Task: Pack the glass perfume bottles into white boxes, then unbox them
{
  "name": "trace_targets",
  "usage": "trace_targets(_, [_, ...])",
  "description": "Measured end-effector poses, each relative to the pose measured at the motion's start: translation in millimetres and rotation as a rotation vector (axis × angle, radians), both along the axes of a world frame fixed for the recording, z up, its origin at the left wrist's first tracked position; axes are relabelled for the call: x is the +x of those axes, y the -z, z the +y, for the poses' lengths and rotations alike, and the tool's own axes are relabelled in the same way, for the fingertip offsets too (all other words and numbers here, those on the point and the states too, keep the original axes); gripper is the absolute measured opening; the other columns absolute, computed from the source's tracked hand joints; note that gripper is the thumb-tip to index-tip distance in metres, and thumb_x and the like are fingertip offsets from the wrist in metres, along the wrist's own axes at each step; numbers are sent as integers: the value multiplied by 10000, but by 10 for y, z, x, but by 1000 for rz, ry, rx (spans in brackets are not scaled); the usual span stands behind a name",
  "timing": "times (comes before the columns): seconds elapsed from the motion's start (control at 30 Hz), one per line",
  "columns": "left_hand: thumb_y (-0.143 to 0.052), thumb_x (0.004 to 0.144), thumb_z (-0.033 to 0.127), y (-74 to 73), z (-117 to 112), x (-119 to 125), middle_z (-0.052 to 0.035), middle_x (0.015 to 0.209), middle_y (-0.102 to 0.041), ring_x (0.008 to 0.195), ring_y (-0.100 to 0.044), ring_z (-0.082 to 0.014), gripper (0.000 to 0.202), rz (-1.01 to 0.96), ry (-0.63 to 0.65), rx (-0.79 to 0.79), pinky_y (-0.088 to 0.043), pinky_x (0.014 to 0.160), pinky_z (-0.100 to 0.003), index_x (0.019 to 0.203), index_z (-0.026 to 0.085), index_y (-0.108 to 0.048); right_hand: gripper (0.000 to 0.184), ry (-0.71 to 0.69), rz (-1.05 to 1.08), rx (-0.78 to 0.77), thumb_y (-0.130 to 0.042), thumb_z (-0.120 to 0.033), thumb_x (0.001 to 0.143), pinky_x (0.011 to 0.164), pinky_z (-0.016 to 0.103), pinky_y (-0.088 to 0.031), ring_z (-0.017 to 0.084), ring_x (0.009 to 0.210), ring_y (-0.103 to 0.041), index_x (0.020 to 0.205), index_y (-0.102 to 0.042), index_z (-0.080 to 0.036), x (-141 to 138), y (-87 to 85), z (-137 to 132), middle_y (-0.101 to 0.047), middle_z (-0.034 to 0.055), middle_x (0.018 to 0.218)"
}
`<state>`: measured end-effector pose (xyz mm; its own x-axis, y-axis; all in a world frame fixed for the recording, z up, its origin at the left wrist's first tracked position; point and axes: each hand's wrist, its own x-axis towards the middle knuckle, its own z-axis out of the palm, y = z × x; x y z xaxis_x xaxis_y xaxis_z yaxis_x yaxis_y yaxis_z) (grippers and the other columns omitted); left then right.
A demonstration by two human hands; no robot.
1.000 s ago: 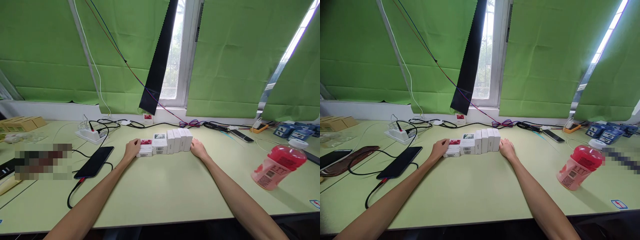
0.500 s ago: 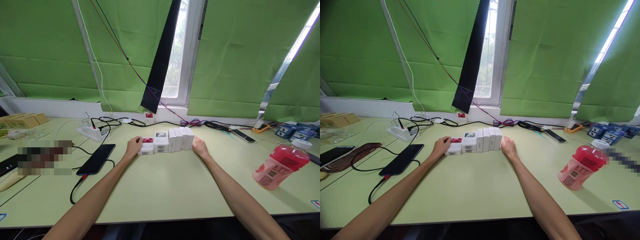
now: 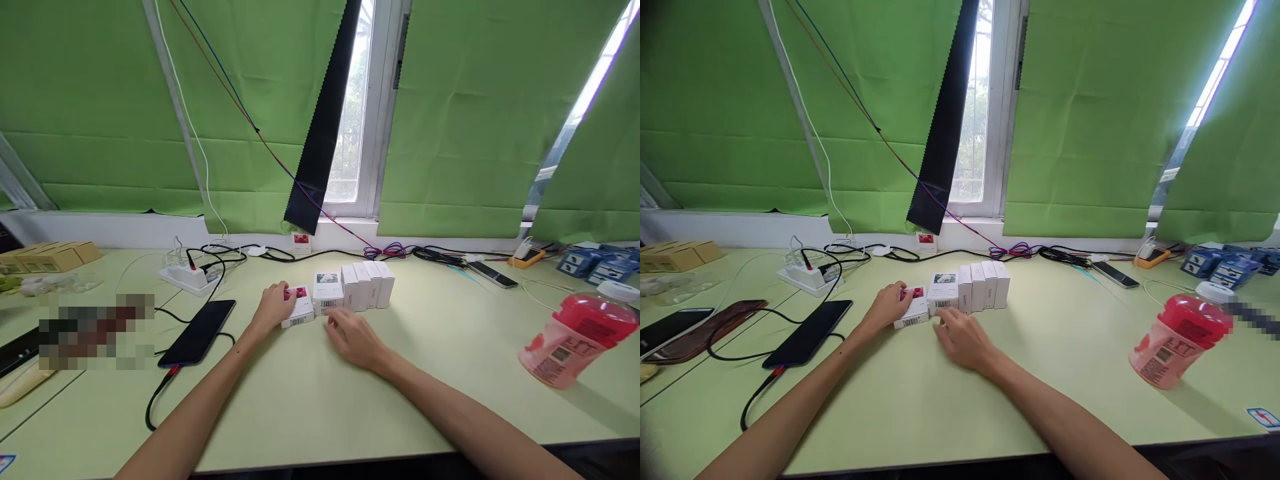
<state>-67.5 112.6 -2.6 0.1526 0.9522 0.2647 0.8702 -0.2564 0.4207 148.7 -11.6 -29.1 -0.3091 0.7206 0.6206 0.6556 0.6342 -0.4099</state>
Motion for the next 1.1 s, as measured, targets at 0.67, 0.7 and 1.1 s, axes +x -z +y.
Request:
trace_targets(0.67, [-390, 990, 387, -58, -404, 313, -166, 1130, -615, 991, -667, -329, 308, 50, -30, -89, -480, 818, -394, 1090, 184, -598, 220, -80, 96, -251, -507, -193, 948, 773, 327, -511, 173, 794, -618, 1115, -649, -205, 407, 69, 423, -721, 55, 1030])
trace_targets(0.7, [-386, 990, 384, -52, -411, 335, -172, 1128, -618, 996, -664, -335, 313, 40, -38, -84, -480, 825, -403, 1094, 180, -600, 219, -80, 91, -249, -509, -195, 947, 774, 326, -511, 173, 795, -618, 1115, -649, -205, 424, 72, 446, -721, 55, 1028])
trace_targets(1.1, [-481, 970, 387, -7, -463, 443, -143, 1087, -694, 934, -688, -252, 317, -183, 90, -127, -519, 686, -293, 1122, 174, -658, 389, 21, 170, -304, -412, -299, 1008, 1064, 435, -462, 256, 1213, -616, 1347, -572, -195, 508, 141, 609, -666, 126, 1322])
